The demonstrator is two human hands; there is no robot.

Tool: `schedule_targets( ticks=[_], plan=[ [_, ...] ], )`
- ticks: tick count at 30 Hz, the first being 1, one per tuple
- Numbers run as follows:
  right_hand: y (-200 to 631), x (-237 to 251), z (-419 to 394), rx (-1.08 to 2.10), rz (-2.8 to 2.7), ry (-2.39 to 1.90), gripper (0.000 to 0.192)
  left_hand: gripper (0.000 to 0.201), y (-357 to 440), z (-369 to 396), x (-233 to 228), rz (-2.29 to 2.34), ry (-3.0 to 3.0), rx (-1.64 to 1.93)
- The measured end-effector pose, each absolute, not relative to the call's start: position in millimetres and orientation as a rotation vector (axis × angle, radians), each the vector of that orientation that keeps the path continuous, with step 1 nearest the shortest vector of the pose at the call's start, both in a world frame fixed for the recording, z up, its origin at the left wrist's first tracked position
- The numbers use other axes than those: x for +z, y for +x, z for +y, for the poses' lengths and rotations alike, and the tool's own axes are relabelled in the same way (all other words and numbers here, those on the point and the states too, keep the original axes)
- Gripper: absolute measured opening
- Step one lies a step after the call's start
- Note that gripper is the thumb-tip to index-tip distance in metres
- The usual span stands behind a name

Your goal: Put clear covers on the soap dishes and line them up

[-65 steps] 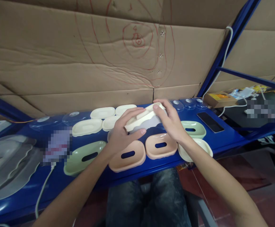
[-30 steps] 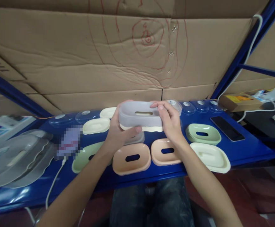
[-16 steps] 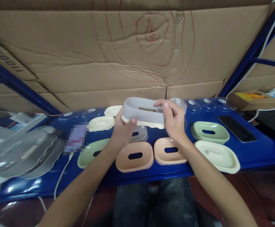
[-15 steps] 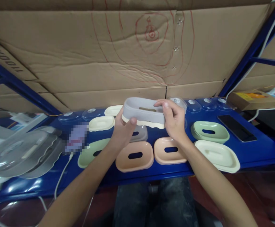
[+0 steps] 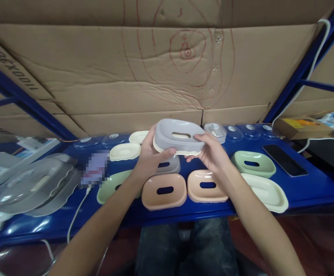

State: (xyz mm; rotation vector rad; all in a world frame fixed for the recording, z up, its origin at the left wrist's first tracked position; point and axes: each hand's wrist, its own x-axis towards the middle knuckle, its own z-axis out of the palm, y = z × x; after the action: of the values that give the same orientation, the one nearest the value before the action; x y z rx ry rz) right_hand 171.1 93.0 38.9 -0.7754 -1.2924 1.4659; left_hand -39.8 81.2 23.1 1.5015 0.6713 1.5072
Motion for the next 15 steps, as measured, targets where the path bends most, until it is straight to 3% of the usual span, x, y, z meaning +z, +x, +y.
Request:
schedule_targets(
  ticks=[4, 10, 15],
  plan=[
    [173, 36, 96, 1.366, -1.193, -0.738, 0.043, 0.094, -36, 75, 30, 0.555, 1.306, 1.425],
    [168, 30, 94, 1.047, -1.348, -0.771, 0.068, 0.054, -33, 77, 30, 0.632, 1.014, 1.371],
    [171, 24, 100, 0.913, -1.401, -0.864, 0.052, 0.046, -36, 82, 25, 0.661, 1.049, 1.371]
  ],
)
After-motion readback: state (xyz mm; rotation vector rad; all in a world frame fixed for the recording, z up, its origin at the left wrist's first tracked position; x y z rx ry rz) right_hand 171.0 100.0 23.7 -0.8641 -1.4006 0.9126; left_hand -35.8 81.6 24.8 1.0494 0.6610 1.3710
